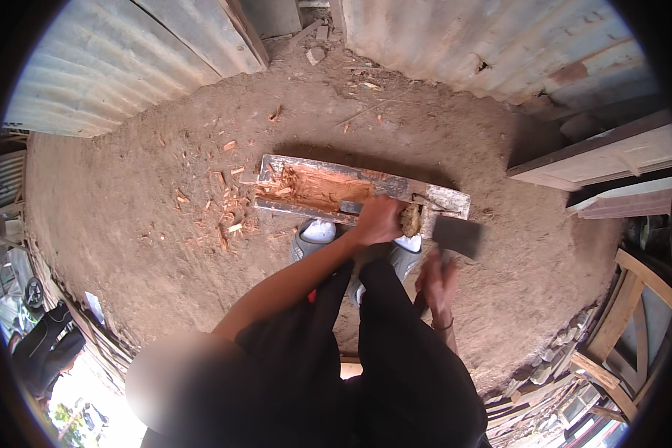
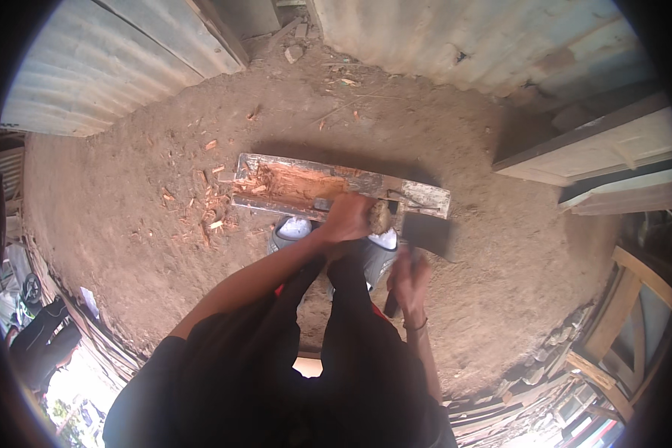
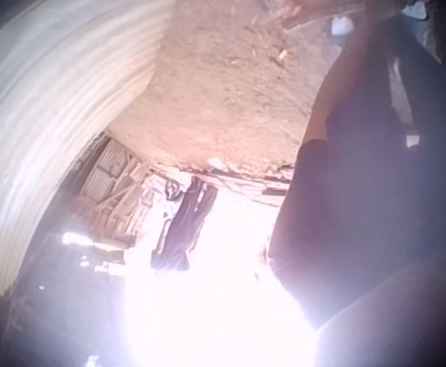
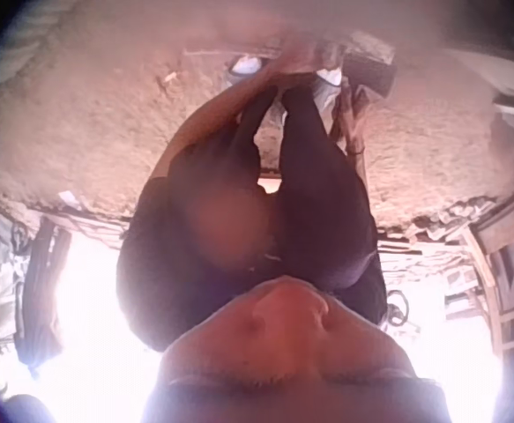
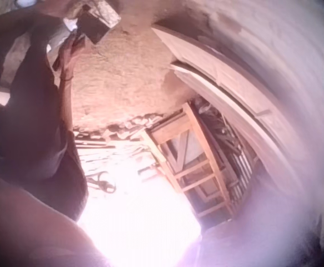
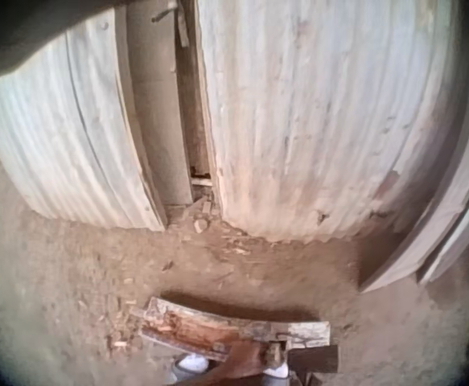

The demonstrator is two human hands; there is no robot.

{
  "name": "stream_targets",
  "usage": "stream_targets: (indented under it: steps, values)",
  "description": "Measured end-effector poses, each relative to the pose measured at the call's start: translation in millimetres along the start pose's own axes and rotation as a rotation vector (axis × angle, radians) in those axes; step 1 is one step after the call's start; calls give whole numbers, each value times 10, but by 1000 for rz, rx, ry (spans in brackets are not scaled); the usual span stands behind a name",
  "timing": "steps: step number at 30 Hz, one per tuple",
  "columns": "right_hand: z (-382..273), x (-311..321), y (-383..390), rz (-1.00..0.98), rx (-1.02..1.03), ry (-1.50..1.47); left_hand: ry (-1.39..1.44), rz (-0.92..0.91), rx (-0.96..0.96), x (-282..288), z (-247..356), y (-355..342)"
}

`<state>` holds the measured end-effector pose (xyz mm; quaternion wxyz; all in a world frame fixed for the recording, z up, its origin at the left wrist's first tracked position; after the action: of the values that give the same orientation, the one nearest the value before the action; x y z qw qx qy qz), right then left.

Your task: The person uses a machete to repeatedly strike and scrape a rectangular wooden block resting on the ground, removing wood shavings and shaping the block. The person occasionally pauses to clear shavings from the block's surface.

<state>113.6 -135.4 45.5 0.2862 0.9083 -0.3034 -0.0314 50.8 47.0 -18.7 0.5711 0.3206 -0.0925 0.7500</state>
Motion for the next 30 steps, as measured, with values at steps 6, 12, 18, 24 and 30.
stream_targets:
  steps: [6, 12, 18, 24, 30]
  values:
    - [-163, 49, 55, -115, -3, 163, -43, 15, -13, -74, -195, 128]
    - [-585, 397, 285, 36, 66, 20, -41, 61, -45, 7, -41, 111]
    - [-578, 407, 360, 101, 65, -125, 102, 146, -38, 91, 84, -4]
    - [-578, 258, 302, 69, 39, -109, 55, 7, -10, 17, 121, -104]
    - [-637, 144, 294, 25, 37, -79, 42, -13, -143, -178, 143, 142]
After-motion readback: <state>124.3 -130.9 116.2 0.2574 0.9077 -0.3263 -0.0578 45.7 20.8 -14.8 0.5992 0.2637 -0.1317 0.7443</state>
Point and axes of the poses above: each hand's wrist, its own y-axis away from the middle knuckle, its own x-axis out of the back of the hand, z = x × y, the point moved 8 cm from there along -y, towards the middle knuckle, and after that the axes turned 10 degrees about -z, right-handed, at the moved point
